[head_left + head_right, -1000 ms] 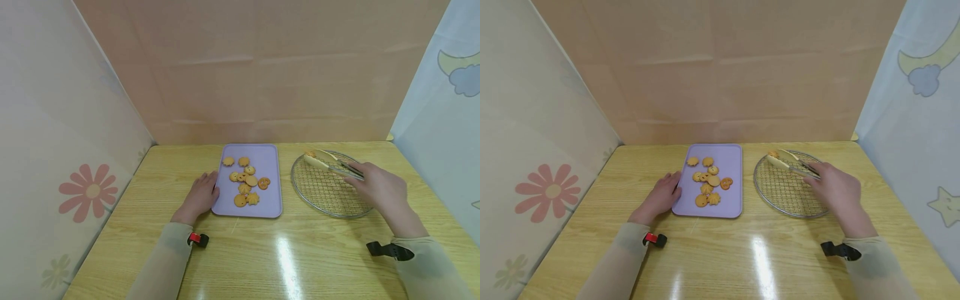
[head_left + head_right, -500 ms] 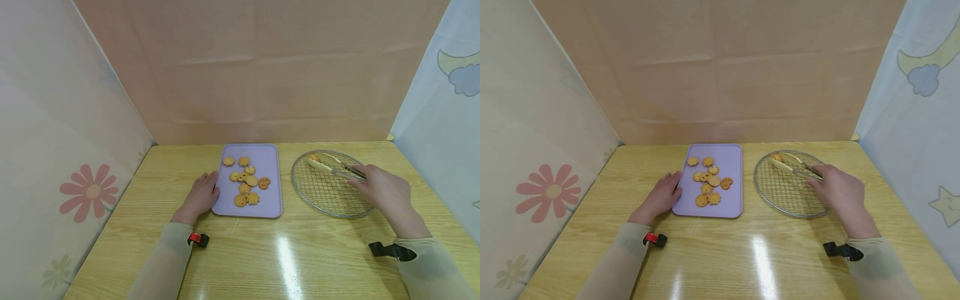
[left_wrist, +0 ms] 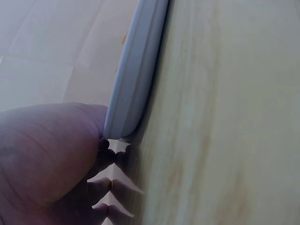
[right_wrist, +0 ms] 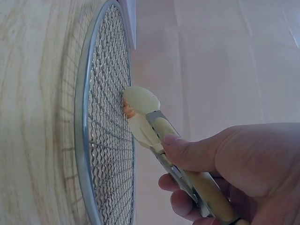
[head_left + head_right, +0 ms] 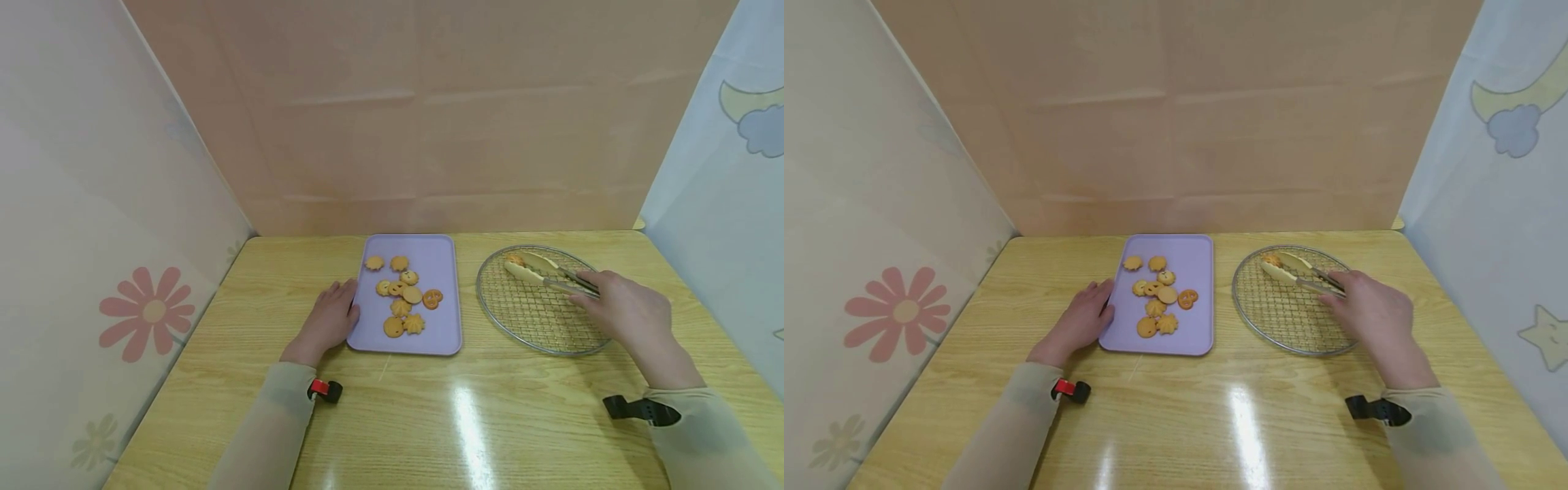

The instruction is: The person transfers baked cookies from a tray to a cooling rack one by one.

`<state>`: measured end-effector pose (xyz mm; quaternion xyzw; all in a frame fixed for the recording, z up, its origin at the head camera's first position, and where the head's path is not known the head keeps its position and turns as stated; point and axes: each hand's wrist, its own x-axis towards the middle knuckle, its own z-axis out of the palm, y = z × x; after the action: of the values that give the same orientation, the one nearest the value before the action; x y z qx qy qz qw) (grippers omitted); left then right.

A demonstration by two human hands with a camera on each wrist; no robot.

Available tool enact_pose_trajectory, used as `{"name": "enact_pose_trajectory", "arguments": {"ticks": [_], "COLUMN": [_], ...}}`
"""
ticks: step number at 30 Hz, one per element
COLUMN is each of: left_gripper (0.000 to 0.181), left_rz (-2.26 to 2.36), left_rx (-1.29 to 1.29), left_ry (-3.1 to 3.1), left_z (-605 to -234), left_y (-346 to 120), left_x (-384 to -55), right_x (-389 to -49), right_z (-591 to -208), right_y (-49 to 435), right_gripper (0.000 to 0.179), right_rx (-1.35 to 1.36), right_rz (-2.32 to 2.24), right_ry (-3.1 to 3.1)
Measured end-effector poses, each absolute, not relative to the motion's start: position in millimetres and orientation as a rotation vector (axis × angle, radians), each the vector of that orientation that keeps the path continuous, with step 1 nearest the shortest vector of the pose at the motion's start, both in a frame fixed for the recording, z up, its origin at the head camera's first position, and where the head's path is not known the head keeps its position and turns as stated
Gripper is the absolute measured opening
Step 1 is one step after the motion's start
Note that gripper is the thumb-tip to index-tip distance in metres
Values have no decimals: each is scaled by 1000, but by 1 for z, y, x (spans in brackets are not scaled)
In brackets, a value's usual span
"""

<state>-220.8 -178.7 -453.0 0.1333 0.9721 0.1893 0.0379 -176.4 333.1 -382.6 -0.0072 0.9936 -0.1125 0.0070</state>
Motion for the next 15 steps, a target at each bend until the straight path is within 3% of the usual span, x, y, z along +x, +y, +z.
{"name": "enact_pose_trajectory", "arguments": {"ticks": [15], "left_gripper": [61], "left_rz": [567], "left_rx": [420], "left_ry": [2994], "left_z": [-456], "left_y": [-180], "left_x": [-221], "right_x": [-176], "right_z": [-383], "right_y": [334], "right_gripper": [65], "right_rx": [-35], "right_rz": [-349], "right_ry": [3089]}}
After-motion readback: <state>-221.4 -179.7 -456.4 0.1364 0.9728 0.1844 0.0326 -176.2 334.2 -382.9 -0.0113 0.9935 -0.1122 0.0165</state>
